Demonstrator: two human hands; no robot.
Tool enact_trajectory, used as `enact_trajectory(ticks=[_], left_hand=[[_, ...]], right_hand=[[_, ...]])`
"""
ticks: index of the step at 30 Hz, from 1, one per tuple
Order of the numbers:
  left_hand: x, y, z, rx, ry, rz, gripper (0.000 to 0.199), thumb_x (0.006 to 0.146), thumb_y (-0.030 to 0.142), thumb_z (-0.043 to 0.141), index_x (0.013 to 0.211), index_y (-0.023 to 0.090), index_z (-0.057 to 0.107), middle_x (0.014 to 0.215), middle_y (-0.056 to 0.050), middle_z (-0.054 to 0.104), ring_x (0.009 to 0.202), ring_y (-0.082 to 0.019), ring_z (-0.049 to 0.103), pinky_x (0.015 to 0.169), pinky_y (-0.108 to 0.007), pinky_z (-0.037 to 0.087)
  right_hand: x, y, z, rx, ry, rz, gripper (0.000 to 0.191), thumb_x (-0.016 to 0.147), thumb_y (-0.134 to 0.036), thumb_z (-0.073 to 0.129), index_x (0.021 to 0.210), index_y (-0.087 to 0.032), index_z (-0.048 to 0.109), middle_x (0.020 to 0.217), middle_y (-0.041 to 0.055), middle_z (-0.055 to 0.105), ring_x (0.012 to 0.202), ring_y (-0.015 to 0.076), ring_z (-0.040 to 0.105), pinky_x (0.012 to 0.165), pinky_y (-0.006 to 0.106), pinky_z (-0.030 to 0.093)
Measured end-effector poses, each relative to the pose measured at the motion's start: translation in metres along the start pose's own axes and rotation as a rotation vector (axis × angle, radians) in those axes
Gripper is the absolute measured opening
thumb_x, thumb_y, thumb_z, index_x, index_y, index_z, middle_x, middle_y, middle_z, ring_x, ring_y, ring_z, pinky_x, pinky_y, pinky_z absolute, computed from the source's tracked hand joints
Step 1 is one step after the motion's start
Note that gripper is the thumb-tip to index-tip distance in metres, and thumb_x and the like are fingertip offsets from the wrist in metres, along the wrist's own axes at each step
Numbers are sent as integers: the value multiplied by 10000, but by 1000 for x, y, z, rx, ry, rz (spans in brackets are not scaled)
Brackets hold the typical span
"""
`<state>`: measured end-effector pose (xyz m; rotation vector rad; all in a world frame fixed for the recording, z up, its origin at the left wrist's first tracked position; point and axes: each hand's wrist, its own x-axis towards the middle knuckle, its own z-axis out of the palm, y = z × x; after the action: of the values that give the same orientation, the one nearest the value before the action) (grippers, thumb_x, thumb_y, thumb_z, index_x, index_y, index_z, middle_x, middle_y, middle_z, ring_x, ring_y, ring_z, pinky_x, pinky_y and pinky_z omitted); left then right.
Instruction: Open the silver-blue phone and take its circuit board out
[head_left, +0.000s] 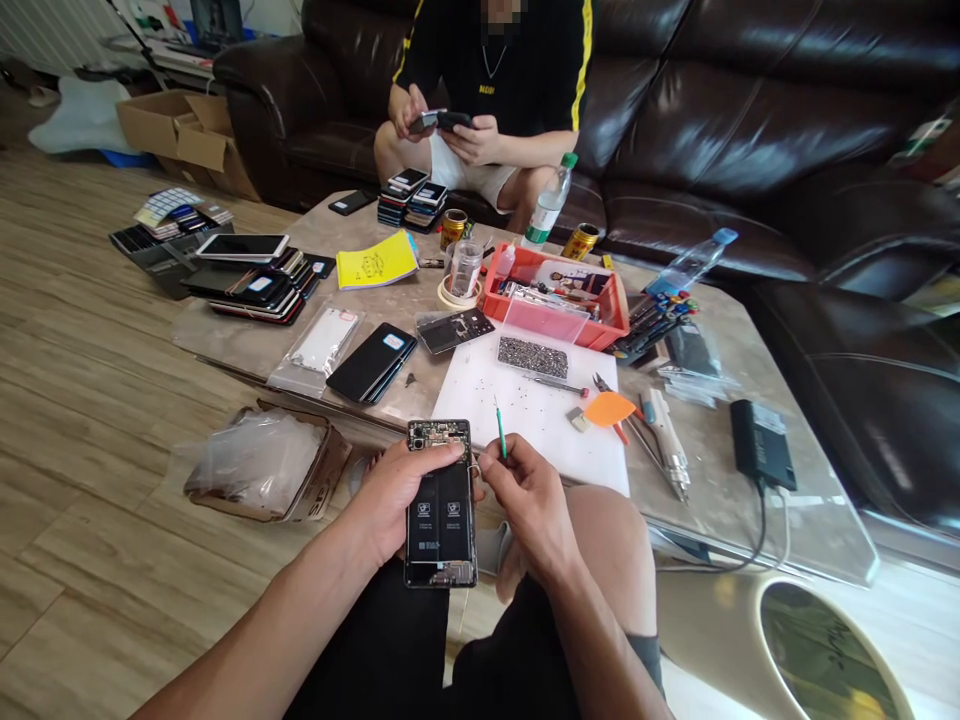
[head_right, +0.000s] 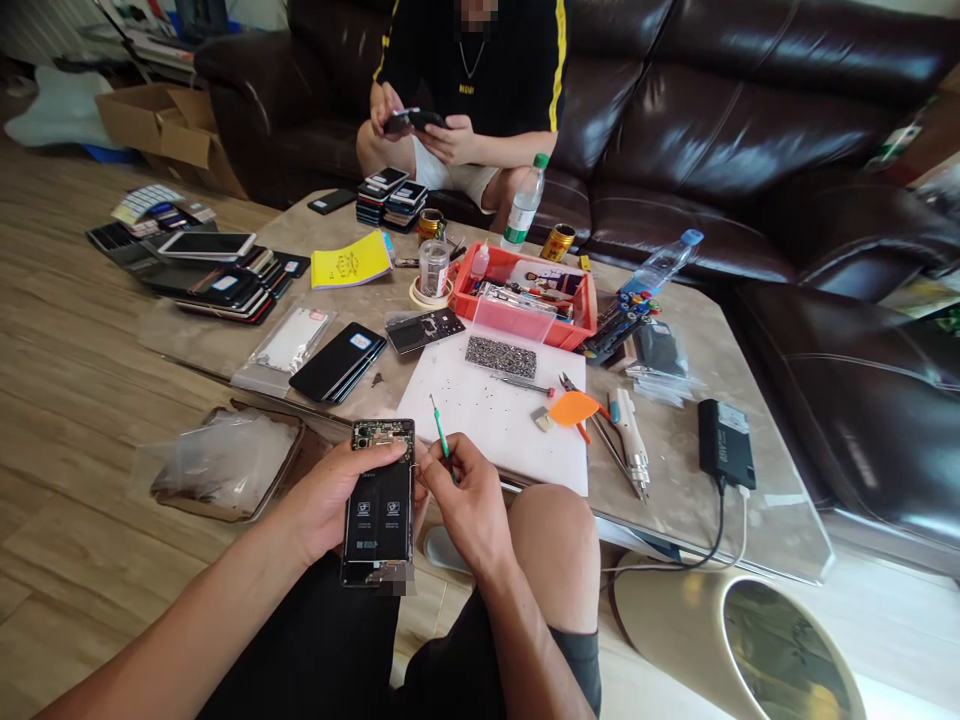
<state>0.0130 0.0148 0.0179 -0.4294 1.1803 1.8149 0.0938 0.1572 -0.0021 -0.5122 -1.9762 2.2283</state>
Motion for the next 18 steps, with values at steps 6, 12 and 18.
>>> enact_trajectory(ticks=[6, 12, 18], left_hand=[[-1, -1, 1, 20, 28, 0, 227, 749, 207, 825, 939, 109, 749, 696, -130, 770, 593, -240, 738, 548, -319, 600], [-2, 2, 1, -11, 8, -41, 149, 779, 203, 772, 886, 99, 769, 689, -128, 768, 585, -232, 738, 558, -316, 601], [0, 0, 0, -12, 19, -24, 171, 769, 225, 795, 888, 105, 770, 695, -119, 773, 597, -246, 746, 535, -314, 593]], right_hand=[[-1, 1, -1, 7, 4, 6, 303, 945, -467, 756, 855, -220, 605, 663, -43, 668, 672, 141, 600, 684, 275, 449], [-2, 0, -1, 7, 11, -3, 282, 944, -444, 754, 851, -220, 610, 672, -43, 657, 673, 139, 591, 692, 276, 445], [-2, -1, 1, 10, 32, 1, 285, 935, -460, 753, 863, -222, 614, 666, -46, 633, 645, 136, 567, 651, 269, 421]])
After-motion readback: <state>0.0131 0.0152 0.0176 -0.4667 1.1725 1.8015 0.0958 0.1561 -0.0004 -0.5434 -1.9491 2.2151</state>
